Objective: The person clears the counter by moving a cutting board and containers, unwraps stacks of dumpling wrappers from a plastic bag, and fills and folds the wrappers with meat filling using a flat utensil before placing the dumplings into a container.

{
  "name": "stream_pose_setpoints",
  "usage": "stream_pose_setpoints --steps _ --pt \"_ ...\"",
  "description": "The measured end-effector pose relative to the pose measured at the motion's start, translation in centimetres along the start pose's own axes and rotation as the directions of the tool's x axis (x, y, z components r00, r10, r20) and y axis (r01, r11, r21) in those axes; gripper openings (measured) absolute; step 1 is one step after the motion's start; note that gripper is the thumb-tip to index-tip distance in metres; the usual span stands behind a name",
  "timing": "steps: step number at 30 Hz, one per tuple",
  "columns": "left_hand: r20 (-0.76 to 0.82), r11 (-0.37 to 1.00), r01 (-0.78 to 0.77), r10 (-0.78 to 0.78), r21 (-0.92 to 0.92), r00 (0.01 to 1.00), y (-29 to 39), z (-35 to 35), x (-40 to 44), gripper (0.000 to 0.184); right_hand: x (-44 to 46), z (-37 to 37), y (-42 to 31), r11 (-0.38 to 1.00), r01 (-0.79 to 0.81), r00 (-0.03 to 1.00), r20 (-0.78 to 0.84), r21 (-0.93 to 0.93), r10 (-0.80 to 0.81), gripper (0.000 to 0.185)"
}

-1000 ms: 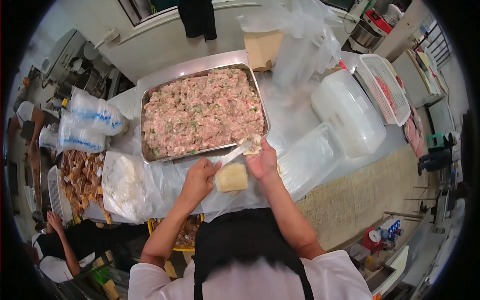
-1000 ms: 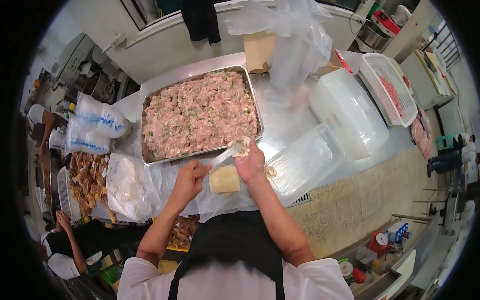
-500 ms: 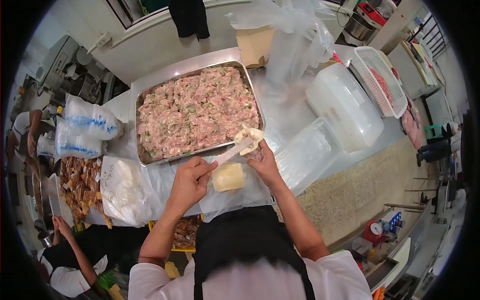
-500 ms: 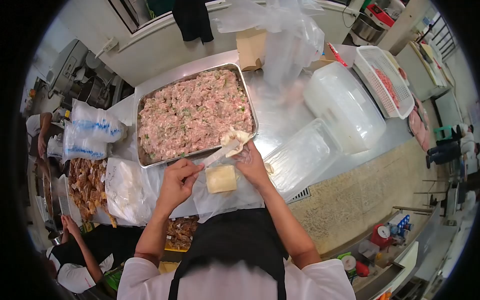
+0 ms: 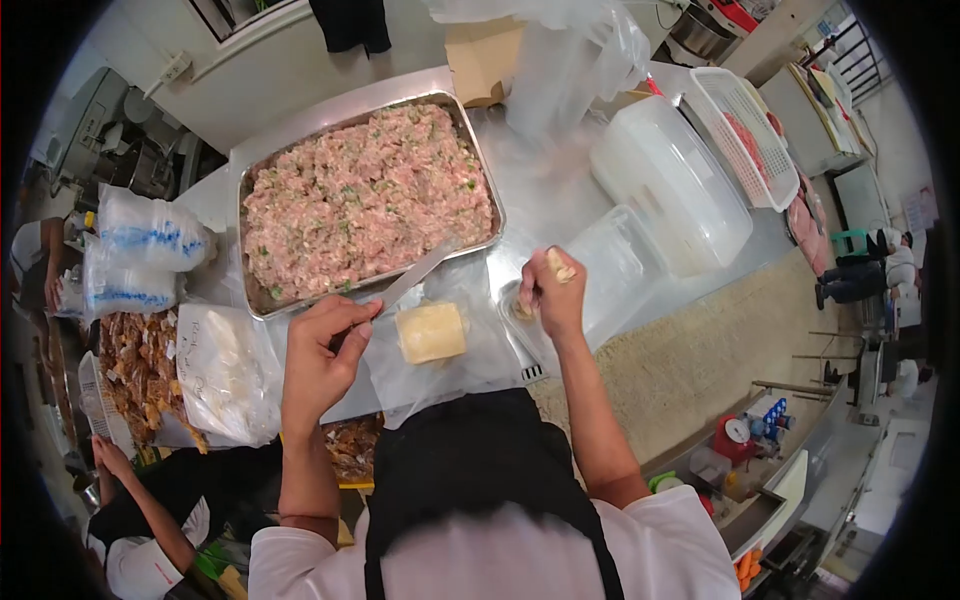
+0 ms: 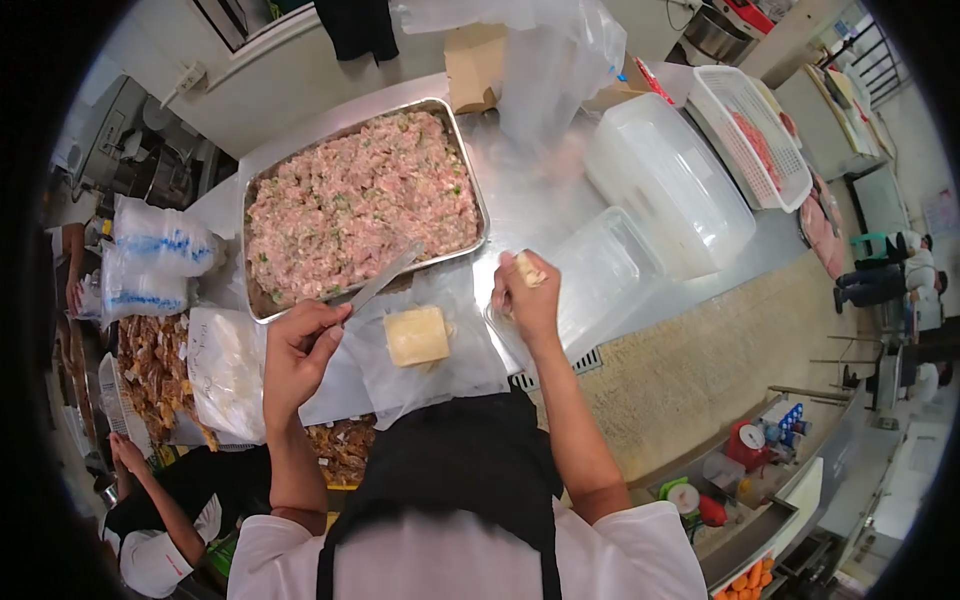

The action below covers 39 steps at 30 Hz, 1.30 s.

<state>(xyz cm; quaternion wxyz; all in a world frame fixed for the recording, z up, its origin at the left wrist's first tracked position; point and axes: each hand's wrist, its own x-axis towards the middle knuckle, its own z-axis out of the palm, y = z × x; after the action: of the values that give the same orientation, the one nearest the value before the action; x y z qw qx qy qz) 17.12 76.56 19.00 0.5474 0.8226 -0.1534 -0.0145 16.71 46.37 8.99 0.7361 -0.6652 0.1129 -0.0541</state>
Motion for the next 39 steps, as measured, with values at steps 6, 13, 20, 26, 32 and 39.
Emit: stream_pose_setpoints --steps 6,13,20,26,32,39 --pt "0.065 0.985 0.152 -0.158 0.087 0.985 -1.1 0.1 -1.4 0.025 -0.3 -5.3 1.1 0.984 -0.047 0.959 -0.269 0.172 0.093 0.052" --pt "0.005 0.979 0.191 -0.192 0.066 0.981 -2.9 0.6 -2.3 0.028 -0.8 -7.6 5.5 0.878 -0.184 0.98 -0.149 -0.443 0.131 0.047" --pt "0.047 0.991 0.135 -0.135 -0.002 0.99 -3.6 4.2 -2.6 0.028 -0.6 -6.5 5.4 0.463 0.384 0.917 0.271 -0.799 -0.292 0.035" --pt "0.278 0.976 0.218 -0.217 0.031 0.936 -5.3 14.0 -2.0 0.019 -0.4 -6.1 6.8 0.73 0.076 0.997 0.036 -0.679 -0.07 0.046" --pt "0.237 0.981 0.137 -0.166 0.135 0.957 -8.0 21.1 0.2 0.023 0.0 -6.7 7.3 0.685 0.058 0.997 0.007 -0.726 -0.077 0.028" --pt "0.253 0.959 0.278 -0.283 0.055 0.925 -8.2 21.4 0.9 0.027 -0.2 -6.4 7.5 0.683 -0.024 1.0 -0.03 -0.73 0.004 0.028"
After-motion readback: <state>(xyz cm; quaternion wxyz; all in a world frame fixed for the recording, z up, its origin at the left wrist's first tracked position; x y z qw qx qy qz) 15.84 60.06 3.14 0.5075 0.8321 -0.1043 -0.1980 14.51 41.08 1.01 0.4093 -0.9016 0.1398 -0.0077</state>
